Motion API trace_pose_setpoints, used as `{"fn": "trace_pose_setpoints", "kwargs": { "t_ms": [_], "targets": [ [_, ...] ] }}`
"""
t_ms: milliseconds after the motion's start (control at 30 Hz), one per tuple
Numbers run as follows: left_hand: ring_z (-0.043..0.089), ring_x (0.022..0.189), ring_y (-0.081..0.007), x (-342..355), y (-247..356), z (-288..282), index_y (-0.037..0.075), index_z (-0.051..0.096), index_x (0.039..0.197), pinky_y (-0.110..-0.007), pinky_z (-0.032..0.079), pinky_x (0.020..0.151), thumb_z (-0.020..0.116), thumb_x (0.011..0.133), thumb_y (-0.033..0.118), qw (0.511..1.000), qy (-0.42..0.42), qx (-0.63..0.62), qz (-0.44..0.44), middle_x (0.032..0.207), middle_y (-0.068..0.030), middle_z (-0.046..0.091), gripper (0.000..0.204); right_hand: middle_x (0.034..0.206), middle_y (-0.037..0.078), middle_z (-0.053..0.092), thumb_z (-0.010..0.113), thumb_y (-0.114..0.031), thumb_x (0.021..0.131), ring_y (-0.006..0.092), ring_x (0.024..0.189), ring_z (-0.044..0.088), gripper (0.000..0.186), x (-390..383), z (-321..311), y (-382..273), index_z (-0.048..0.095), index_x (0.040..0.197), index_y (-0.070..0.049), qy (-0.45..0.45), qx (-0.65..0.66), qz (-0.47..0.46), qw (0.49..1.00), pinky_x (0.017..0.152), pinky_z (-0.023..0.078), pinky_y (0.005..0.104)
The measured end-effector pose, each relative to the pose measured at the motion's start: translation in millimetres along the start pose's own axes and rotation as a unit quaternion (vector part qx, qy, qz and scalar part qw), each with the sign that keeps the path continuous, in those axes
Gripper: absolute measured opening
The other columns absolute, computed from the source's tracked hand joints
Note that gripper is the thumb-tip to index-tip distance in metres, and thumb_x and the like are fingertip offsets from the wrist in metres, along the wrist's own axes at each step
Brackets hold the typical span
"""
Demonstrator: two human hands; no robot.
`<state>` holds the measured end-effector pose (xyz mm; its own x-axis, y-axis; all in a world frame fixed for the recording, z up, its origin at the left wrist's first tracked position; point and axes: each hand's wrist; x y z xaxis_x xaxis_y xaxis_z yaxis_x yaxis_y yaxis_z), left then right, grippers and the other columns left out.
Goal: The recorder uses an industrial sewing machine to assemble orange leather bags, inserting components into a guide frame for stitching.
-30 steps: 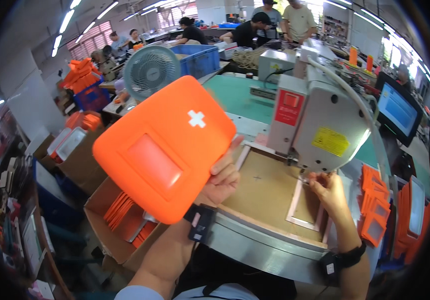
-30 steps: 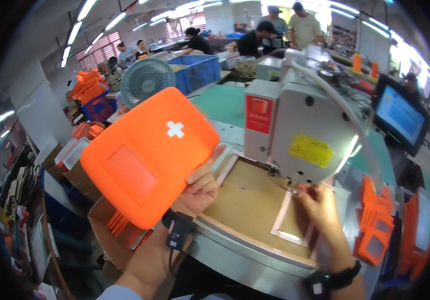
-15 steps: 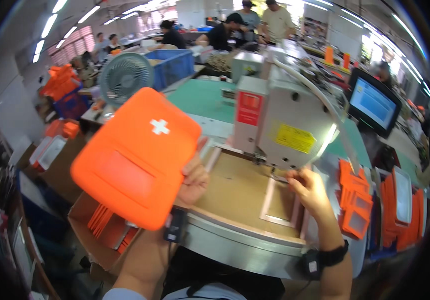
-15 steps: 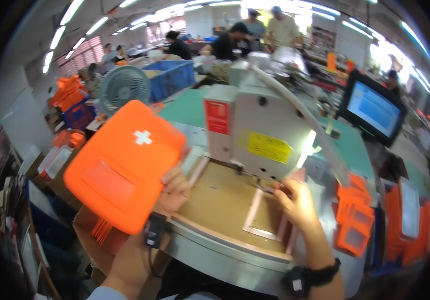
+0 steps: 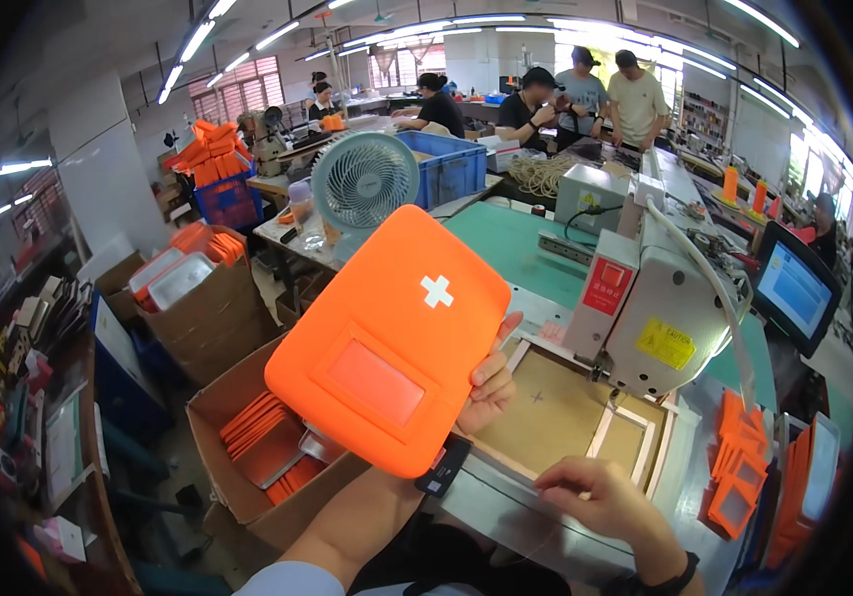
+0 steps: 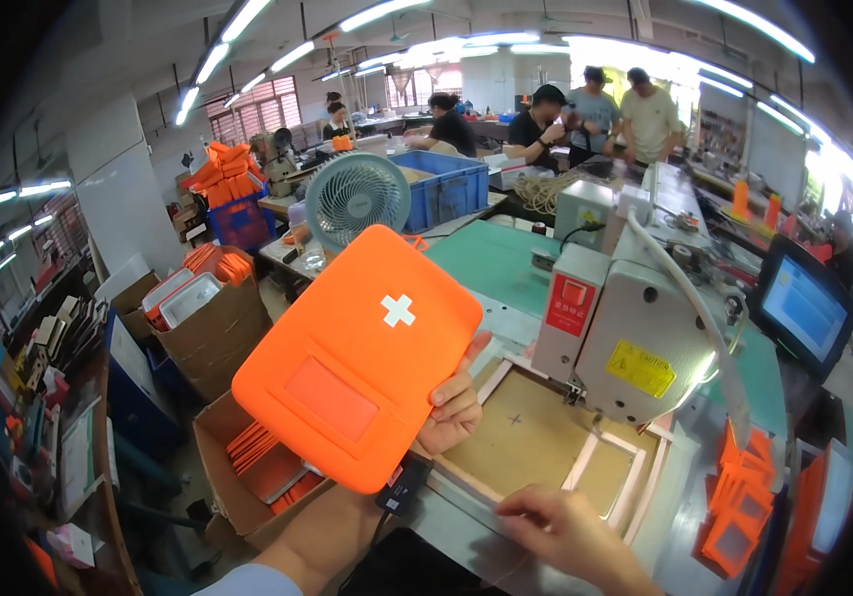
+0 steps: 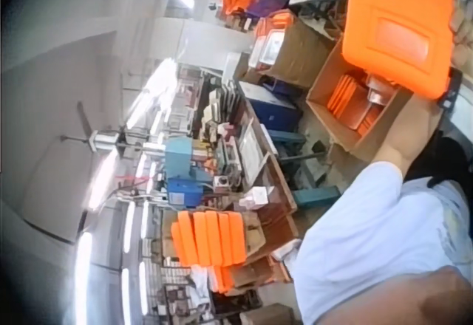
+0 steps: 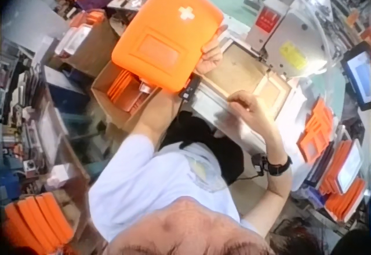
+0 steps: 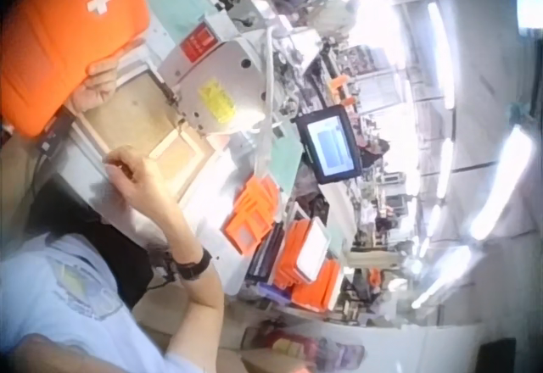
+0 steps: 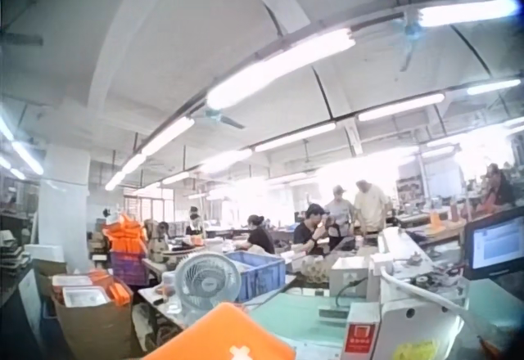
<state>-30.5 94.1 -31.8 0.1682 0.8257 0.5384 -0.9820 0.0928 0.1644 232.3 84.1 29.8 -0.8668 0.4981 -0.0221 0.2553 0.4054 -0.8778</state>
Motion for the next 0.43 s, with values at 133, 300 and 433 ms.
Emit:
{"fn": "trace_pose_setpoints", "kwargs": {
  "t_ms": [133, 300, 433],
  "targets": [
    [0.042, 0.053, -0.0104, 1.7, -3.4, -3.5, 0.004, 0.037, 0.148, -0.020, 0.036, 0.058, 0.048, 0.102, 0.030, 1.000, -0.017, 0.000, 0.006, 0.067, -0.0022, 0.056, 0.054, 0.099, 0.007, 0.069, 0.064, -0.010, 0.094, 0.0099, 0.085, 0.063, 0.021, 9.0, 22.4, -15.9, 0.066, 0.112, -0.001, -0.038, -0.023, -0.007, 0.999, 0.077, 0.051, 0.0242],
    [0.046, 0.058, -0.0108, -0.9, -4.4, -9.2, 0.005, 0.032, 0.151, -0.021, 0.039, 0.063, 0.045, 0.102, 0.033, 0.995, -0.038, 0.060, 0.068, 0.074, -0.0023, 0.056, 0.058, 0.104, 0.008, 0.066, 0.053, -0.016, 0.102, 0.0094, 0.080, 0.061, 0.037, 32.3, 44.3, -22.2, 0.047, 0.132, 0.005, -0.062, 0.202, 0.060, 0.975, 0.071, 0.052, 0.0249],
    [0.049, 0.064, -0.0134, -1.8, 7.6, 12.7, 0.006, 0.029, 0.153, -0.023, 0.040, 0.070, 0.045, 0.103, 0.037, 0.985, -0.074, 0.130, 0.080, 0.080, -0.0021, 0.058, 0.061, 0.120, 0.014, 0.062, 0.053, -0.024, 0.103, 0.0123, 0.078, 0.061, 0.049, 41.9, 51.9, -16.8, 0.035, 0.141, 0.003, -0.089, 0.339, 0.082, 0.933, 0.071, 0.053, 0.0263]
  ]
}}
Point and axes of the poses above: each hand's wrist, its own x-axis towards the middle knuckle, its own z-axis out of the palm, y = z × x
